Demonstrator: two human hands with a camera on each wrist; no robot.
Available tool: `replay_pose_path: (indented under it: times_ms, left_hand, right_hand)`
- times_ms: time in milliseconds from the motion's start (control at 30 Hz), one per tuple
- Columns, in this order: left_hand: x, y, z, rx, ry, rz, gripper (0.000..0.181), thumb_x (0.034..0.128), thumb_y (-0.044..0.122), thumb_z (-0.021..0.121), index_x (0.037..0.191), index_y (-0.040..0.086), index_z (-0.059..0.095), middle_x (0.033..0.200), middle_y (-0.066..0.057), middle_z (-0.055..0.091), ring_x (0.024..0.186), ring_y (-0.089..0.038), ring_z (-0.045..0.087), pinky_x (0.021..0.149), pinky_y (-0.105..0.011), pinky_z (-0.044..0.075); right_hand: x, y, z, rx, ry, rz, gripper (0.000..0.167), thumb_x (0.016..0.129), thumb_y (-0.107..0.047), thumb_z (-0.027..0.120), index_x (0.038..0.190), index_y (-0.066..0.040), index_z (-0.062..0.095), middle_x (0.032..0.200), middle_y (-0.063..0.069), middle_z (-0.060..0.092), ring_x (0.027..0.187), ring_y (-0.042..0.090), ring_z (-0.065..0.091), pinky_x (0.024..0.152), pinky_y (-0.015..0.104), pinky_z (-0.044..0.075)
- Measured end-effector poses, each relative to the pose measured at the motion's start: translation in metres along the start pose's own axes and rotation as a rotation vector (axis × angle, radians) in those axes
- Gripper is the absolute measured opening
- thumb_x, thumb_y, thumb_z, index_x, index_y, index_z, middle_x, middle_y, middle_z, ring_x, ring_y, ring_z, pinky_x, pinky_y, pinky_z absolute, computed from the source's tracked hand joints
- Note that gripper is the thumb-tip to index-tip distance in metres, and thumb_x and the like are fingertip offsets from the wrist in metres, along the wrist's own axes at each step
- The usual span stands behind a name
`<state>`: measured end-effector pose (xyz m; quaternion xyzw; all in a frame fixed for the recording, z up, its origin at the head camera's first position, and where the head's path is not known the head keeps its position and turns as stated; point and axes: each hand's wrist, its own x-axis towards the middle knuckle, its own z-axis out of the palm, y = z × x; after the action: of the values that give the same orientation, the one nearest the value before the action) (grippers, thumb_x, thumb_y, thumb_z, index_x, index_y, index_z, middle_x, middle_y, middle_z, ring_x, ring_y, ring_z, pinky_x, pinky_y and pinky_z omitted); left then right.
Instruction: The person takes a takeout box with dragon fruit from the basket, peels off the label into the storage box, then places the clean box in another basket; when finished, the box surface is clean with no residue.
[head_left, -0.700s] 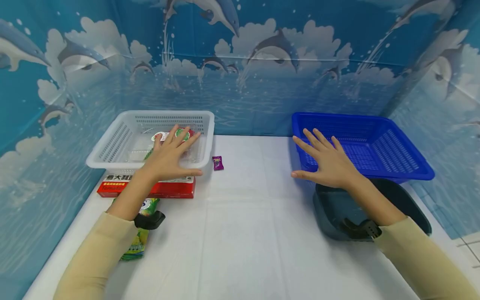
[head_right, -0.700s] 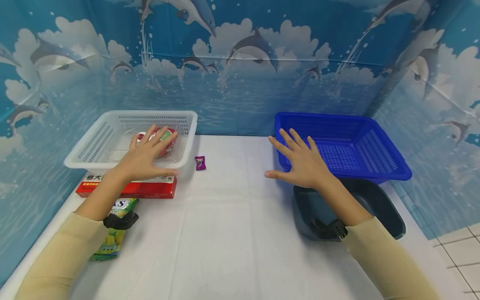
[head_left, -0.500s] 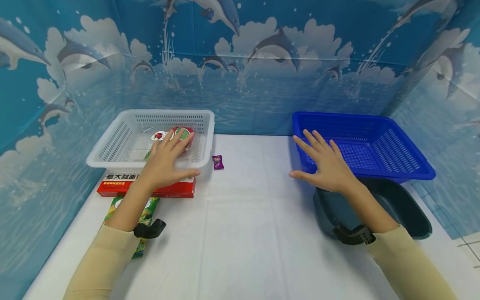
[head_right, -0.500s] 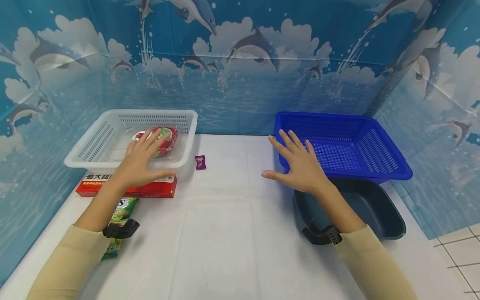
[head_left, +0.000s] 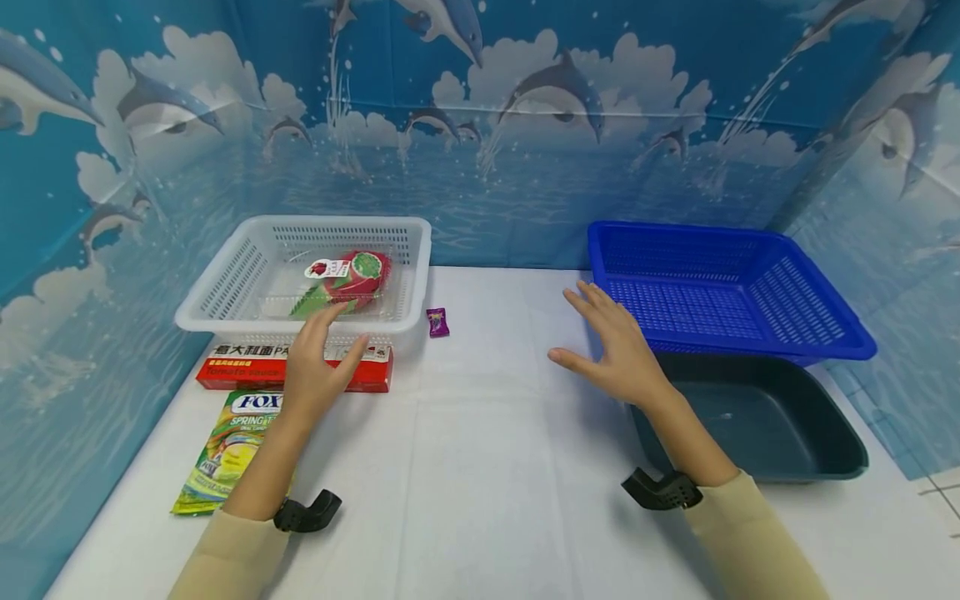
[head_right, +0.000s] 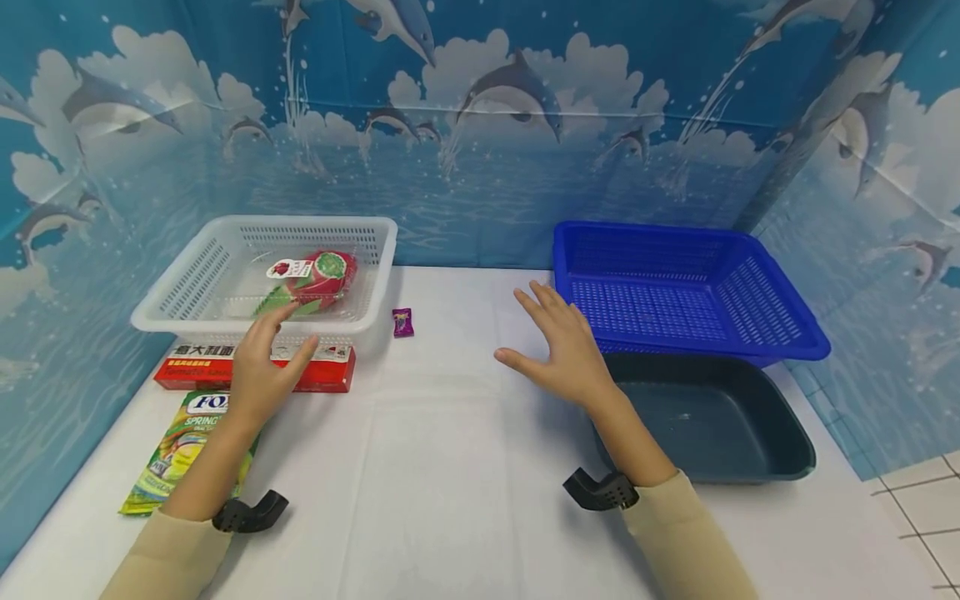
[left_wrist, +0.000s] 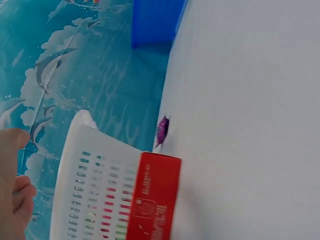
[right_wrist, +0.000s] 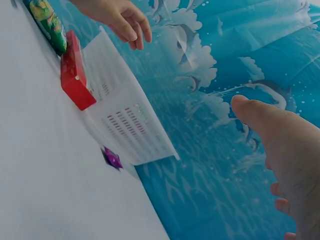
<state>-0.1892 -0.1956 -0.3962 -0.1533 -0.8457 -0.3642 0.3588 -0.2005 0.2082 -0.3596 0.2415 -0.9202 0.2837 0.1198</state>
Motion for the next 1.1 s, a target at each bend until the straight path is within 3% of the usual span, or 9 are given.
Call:
replay_pose_path:
  times_ms: [167,267,367,500,600,700,900,1100]
  left_hand:
    - [-0.018,-0.003,0.003,-0.051,0.175,-0.057,0.031,0.0841,-0.002,0.069,0.114,-0.008,0.062,0.106,-0.021,0.065,0.098,-0.034,0.061,0.089,-0.024,0.047]
    - [-0.023,-0.002,0.007,-0.102,0.247,-0.131,0.023,0.0879,-0.004,0.064,0.109,-0.01,0.062,0.1,-0.022,0.066,0.091,-0.031,0.063,0.084,-0.013,0.047]
    - [-0.025,-0.003,0.01,-0.154,0.269,-0.293,0.024,0.0921,0.002,0.061,0.113,-0.009,0.059,0.1,-0.02,0.066,0.088,-0.021,0.064,0.08,-0.011,0.047]
    - [-0.022,-0.005,0.01,-0.273,0.235,-0.58,0.038,0.0947,0.011,0.061,0.127,-0.002,0.048,0.106,-0.015,0.063,0.085,-0.007,0.061,0.07,-0.011,0.048]
    - [-0.019,-0.005,0.009,-0.371,0.231,-0.706,0.047,0.0946,0.011,0.062,0.133,0.001,0.038,0.107,-0.014,0.059,0.084,-0.006,0.06,0.067,-0.013,0.047]
    - [-0.014,-0.006,0.013,-0.473,0.287,-0.747,0.049,0.0942,0.01,0.063,0.133,0.002,0.033,0.103,-0.012,0.058,0.083,-0.009,0.062,0.073,-0.016,0.051]
    - [-0.006,-0.007,0.025,-0.707,0.498,-0.746,0.042,0.0919,0.001,0.063,0.123,0.003,0.036,0.089,-0.012,0.057,0.074,-0.02,0.068,0.077,-0.028,0.056]
    - [-0.001,-0.009,0.03,-0.757,0.553,-0.79,0.041,0.0907,0.0,0.065,0.118,0.008,0.035,0.083,-0.01,0.055,0.068,-0.016,0.067,0.071,-0.025,0.057]
  right_hand:
    - [0.004,-0.007,0.013,0.041,-0.002,-0.001,0.082,0.088,-0.055,0.064,0.153,-0.016,0.033,0.158,0.01,0.025,0.146,0.033,0.017,0.109,0.068,0.014]
    - [0.008,-0.01,0.022,0.062,-0.008,-0.006,0.08,0.088,-0.054,0.065,0.152,-0.016,0.035,0.157,0.01,0.028,0.145,0.033,0.02,0.108,0.068,0.018]
    - [0.013,-0.014,0.029,0.082,-0.026,-0.004,0.079,0.088,-0.054,0.064,0.151,-0.016,0.036,0.157,0.009,0.03,0.145,0.031,0.021,0.108,0.067,0.02]
    - [0.022,-0.021,0.039,0.107,-0.05,0.012,0.078,0.088,-0.055,0.063,0.151,-0.016,0.037,0.156,0.008,0.031,0.145,0.03,0.023,0.109,0.064,0.021]
    - [0.029,-0.027,0.045,0.128,-0.057,0.029,0.077,0.089,-0.056,0.062,0.151,-0.017,0.038,0.156,0.007,0.032,0.144,0.029,0.024,0.11,0.063,0.022]
    - [0.036,-0.033,0.051,0.157,-0.054,0.042,0.075,0.089,-0.056,0.062,0.15,-0.017,0.039,0.155,0.006,0.034,0.144,0.029,0.026,0.11,0.061,0.023]
    - [0.051,-0.044,0.064,0.24,-0.018,0.06,0.071,0.09,-0.055,0.061,0.145,-0.014,0.046,0.152,0.007,0.039,0.141,0.029,0.031,0.11,0.059,0.025]
    - [0.07,-0.057,0.07,0.302,0.018,0.067,0.062,0.092,-0.048,0.063,0.14,-0.011,0.052,0.146,0.008,0.046,0.138,0.025,0.037,0.11,0.052,0.03]
